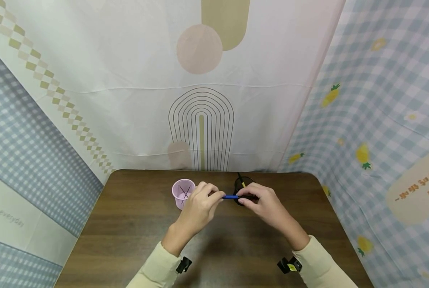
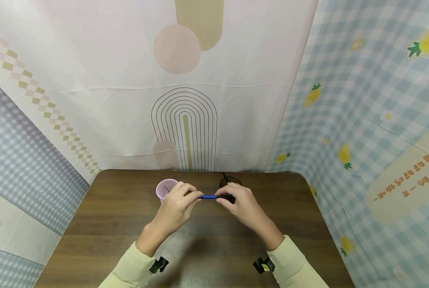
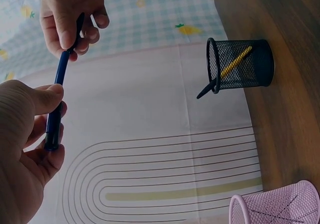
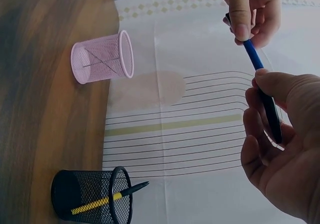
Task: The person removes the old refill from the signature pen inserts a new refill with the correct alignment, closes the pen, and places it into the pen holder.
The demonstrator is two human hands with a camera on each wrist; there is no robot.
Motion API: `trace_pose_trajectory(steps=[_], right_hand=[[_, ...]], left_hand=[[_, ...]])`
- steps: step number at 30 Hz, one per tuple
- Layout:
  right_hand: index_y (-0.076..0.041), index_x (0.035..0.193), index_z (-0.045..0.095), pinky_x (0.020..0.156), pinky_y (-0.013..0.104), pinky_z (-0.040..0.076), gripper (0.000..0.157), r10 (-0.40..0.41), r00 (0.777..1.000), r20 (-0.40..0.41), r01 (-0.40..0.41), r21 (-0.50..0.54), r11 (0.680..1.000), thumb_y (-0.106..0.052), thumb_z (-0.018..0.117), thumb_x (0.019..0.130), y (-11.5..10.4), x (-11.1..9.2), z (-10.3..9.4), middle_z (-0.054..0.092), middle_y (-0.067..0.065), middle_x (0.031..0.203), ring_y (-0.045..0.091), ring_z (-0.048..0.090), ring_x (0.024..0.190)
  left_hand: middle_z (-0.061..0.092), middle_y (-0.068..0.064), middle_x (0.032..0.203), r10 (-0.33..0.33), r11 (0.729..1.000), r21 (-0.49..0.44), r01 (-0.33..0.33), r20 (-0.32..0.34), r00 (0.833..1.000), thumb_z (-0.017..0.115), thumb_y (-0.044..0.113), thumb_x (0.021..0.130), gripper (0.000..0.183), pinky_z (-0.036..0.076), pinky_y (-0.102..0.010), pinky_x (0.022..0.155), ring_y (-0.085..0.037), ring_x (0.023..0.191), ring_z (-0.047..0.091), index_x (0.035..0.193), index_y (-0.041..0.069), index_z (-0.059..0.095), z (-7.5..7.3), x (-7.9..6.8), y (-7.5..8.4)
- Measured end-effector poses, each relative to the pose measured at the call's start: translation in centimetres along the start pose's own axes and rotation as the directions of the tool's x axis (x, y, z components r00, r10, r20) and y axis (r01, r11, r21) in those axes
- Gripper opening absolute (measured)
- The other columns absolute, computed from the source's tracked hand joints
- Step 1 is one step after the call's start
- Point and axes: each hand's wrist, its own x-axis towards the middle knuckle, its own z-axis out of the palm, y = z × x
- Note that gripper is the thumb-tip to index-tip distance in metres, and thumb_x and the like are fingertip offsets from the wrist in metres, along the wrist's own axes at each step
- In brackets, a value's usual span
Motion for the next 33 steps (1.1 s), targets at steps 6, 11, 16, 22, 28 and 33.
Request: trace_pose_trajectory(steps=[6,11,16,22,28,33], right_hand=[[-0.019,0.099,0.075,0.068,0.024,0.056,0.016,-0.053,0.998,-0.029,0.052,-0.034,0.998,-0.011,0.082,0.087,-0.08,0.09,-0.05,0.069,-0.009,0.096,0.003,0.062,0.082],[-0.018,0.097,0.074,0.067,0.025,0.055,0.019,-0.118,0.991,-0.061,0.113,-0.079,0.99,-0.008,0.084,0.085,-0.08,0.23,0.01,0.069,-0.008,0.095,0.004,0.06,0.082],[-0.016,0.096,0.073,0.067,0.029,0.054,0.019,-0.164,0.984,-0.075,0.155,-0.115,0.981,-0.006,0.084,0.084,-0.02,0.3,0.07,0.07,-0.007,0.095,0.009,0.062,0.083],[-0.015,0.096,0.073,0.065,0.03,0.055,0.02,-0.189,0.978,-0.085,0.176,-0.137,0.975,-0.005,0.084,0.083,-0.04,0.4,0.06,0.07,-0.006,0.095,0.012,0.063,0.083],[-0.015,0.096,0.073,0.065,0.03,0.055,0.019,-0.19,0.978,-0.082,0.177,-0.145,0.974,-0.006,0.084,0.084,-0.05,0.42,-0.04,0.07,-0.005,0.096,0.008,0.061,0.084],[-0.015,0.096,0.073,0.064,0.028,0.055,0.021,-0.186,0.979,-0.082,0.173,-0.141,0.975,-0.003,0.084,0.083,-0.07,0.38,-0.08,0.07,-0.005,0.096,0.008,0.062,0.085]], left_hand=[[0.066,-0.003,0.092,0.001,1.0,-0.008,-0.001,-0.005,1.0,0.078,0.008,0.087,0.011,0.052,-0.031,0.075,-0.02,0.083,0.058,0.099,0.009,0.076,-0.02,0.01,0.04],[0.066,-0.003,0.092,-0.001,1.0,-0.015,0.0,-0.009,1.0,0.078,0.007,0.088,0.012,0.052,-0.031,0.075,-0.02,0.084,0.058,0.099,0.008,0.075,-0.07,0.07,0.02],[0.066,-0.004,0.093,-0.008,1.0,-0.026,0.008,-0.01,1.0,0.078,0.006,0.088,0.013,0.052,-0.031,0.076,-0.021,0.084,0.058,0.1,0.008,0.075,-0.19,0.12,0.01],[0.066,-0.004,0.094,-0.012,0.999,-0.031,0.011,-0.011,1.0,0.078,0.006,0.088,0.013,0.053,-0.03,0.076,-0.021,0.085,0.059,0.101,0.008,0.075,-0.22,0.02,-0.04],[0.066,-0.004,0.094,-0.015,0.999,-0.032,0.015,-0.01,1.0,0.078,0.006,0.088,0.013,0.053,-0.03,0.076,-0.021,0.086,0.059,0.1,0.008,0.075,-0.32,-0.03,-0.09],[0.067,-0.005,0.095,-0.02,0.999,-0.026,0.019,-0.011,1.0,0.077,0.007,0.09,0.011,0.053,-0.031,0.077,-0.022,0.086,0.059,0.1,0.008,0.075,-0.46,-0.07,-0.16]])
